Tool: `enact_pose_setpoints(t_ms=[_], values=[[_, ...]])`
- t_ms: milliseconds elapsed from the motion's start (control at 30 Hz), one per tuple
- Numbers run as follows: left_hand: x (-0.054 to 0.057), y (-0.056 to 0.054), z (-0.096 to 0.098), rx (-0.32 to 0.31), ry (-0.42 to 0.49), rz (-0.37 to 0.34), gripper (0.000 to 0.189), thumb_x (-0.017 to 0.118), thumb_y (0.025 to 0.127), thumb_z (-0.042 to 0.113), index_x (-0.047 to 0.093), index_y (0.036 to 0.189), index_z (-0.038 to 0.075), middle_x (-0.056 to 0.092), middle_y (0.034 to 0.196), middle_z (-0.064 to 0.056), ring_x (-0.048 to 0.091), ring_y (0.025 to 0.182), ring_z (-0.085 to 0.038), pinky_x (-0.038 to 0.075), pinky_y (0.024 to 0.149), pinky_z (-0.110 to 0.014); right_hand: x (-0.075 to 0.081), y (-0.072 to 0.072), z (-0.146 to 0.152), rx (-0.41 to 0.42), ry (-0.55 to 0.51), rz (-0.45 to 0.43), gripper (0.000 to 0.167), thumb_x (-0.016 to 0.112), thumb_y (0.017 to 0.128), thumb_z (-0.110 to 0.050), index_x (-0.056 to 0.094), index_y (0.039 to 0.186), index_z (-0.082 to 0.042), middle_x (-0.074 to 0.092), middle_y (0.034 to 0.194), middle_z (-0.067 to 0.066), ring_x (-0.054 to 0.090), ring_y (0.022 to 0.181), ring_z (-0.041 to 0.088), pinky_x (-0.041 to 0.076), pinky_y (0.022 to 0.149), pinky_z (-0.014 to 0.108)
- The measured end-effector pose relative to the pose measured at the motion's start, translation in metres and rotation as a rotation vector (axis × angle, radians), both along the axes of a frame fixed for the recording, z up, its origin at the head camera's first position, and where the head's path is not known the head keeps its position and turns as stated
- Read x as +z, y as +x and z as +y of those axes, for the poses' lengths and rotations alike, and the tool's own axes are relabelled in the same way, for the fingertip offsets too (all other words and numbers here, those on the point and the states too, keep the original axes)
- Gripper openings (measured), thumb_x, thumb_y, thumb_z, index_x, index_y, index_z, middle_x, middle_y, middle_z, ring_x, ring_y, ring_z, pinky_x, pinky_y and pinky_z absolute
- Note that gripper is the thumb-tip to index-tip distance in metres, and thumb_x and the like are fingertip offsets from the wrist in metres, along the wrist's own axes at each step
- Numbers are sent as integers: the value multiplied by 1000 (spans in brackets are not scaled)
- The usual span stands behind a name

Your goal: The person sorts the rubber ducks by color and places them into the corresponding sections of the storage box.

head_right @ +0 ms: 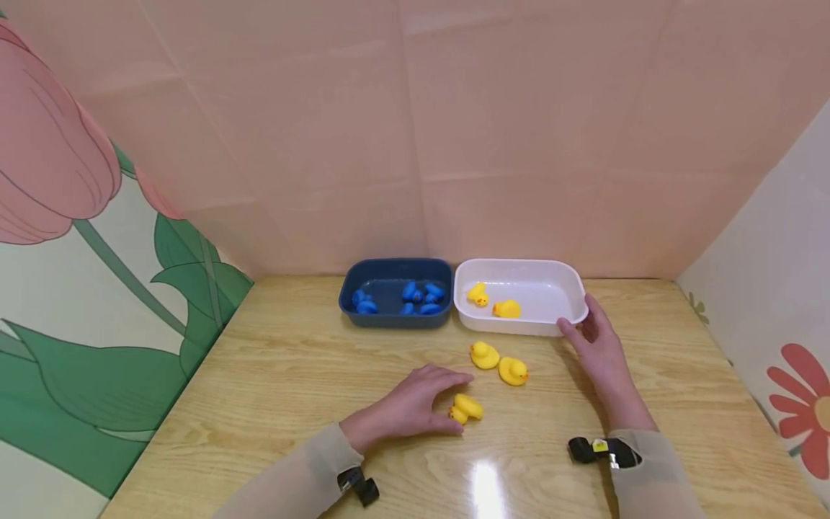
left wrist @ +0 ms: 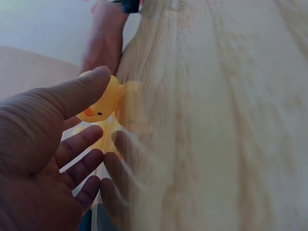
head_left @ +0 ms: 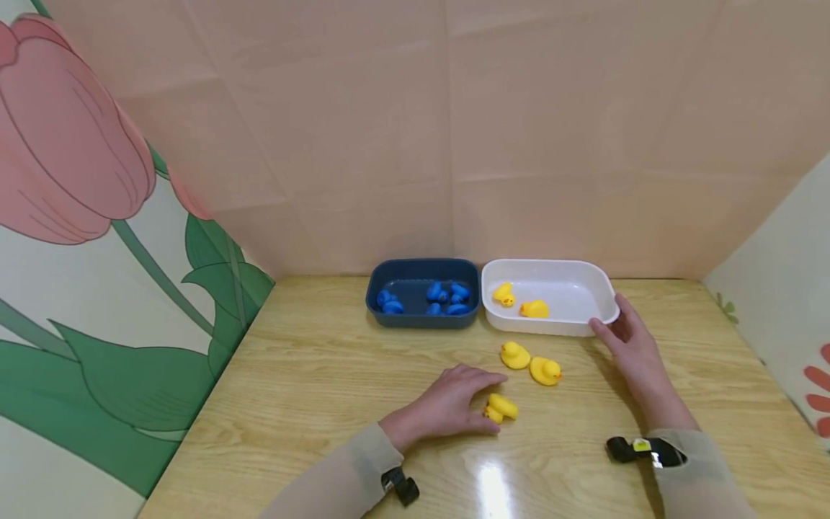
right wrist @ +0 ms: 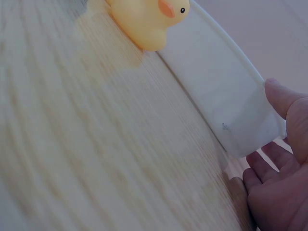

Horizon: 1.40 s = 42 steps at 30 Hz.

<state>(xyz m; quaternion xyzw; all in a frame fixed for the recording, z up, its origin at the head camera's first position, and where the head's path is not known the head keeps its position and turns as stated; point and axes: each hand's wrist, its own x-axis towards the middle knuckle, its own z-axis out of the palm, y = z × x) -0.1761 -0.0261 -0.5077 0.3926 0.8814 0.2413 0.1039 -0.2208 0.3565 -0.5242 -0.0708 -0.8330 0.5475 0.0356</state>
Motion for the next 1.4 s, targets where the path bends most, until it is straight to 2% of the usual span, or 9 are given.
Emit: enact_pose_setpoints(t_ms=[333, 367, 500, 567, 600, 767, 800, 1167, 1400], values=[[-1, 0, 1, -4, -10, -5, 71, 85, 98, 50, 57, 161, 31, 59, 156, 17, 51, 142, -8, 39, 121, -36, -2, 0, 1, 1, 7, 10, 100, 60, 109, -61, -3, 179, -27, 10, 183, 19, 20, 163, 51, 25, 127, 67], [-1, 0, 1, -4, -6, -7, 70, 85, 98, 50, 59, 160, 31, 60, 155, 18, 51, 142, -7, 40, 121, -36, -2, 0, 1, 1, 11, 11, 99, 60, 110, -61, -3, 179, -27, 11, 183, 18, 21, 164, 51, 26, 128, 63], [-2, -1, 0, -6, 4, -6, 65, 85, 98, 49, 62, 157, 31, 62, 151, 21, 52, 139, -6, 41, 118, -34, -2, 1, 1, 2, 21, 18, 98, 61, 110, -59, -2, 179, -28, 13, 183, 17, 22, 164, 49, 33, 125, 28], [-2, -1, 1, -6, 3, -3, 63, 85, 99, 48, 64, 155, 30, 63, 150, 21, 52, 138, -6, 42, 117, -34, -2, 1, 1, 2, 23, 17, 98, 61, 110, -60, -2, 179, -29, 13, 184, 17, 22, 164, 49, 34, 121, 21], [-2, -1, 1, -5, 1, -2, 63, 85, 99, 48, 64, 155, 30, 64, 149, 21, 53, 138, -6, 42, 117, -34, -2, 1, 1, 1, 20, 16, 99, 61, 109, -60, -2, 179, -29, 12, 184, 17, 22, 164, 49, 34, 122, 23], [-1, 0, 1, 2, -7, -1, 61, 85, 99, 48, 65, 154, 30, 64, 149, 21, 53, 138, -6, 42, 116, -33, -2, 1, 1, 1, 7, 5, 99, 60, 110, -60, -4, 179, -28, 10, 184, 17, 20, 164, 49, 27, 128, 58], [-1, 0, 2, 3, -7, -1, 61, 85, 99, 47, 65, 154, 30, 64, 149, 21, 53, 138, -6, 42, 116, -33, -2, 1, 1, 0, 7, 4, 99, 60, 110, -60, -4, 179, -28, 10, 184, 17, 20, 164, 49, 26, 128, 60], [1, -1, 2, 19, 38, -22, 59, 86, 99, 44, 66, 153, 28, 64, 149, 20, 56, 136, -4, 43, 117, -32, -4, 0, 2, 2, 20, 21, 99, 59, 110, -60, -3, 179, -26, 11, 183, 18, 21, 164, 49, 24, 128, 63], [13, -3, 0, 77, 93, -31, 55, 86, 100, 40, 68, 150, 26, 67, 143, 18, 58, 129, -5, 46, 115, -34, 1, 0, -1, -2, 4, 0, 103, 59, 107, -65, -5, 178, -28, 9, 184, 16, 18, 165, 49, 23, 128, 65]])
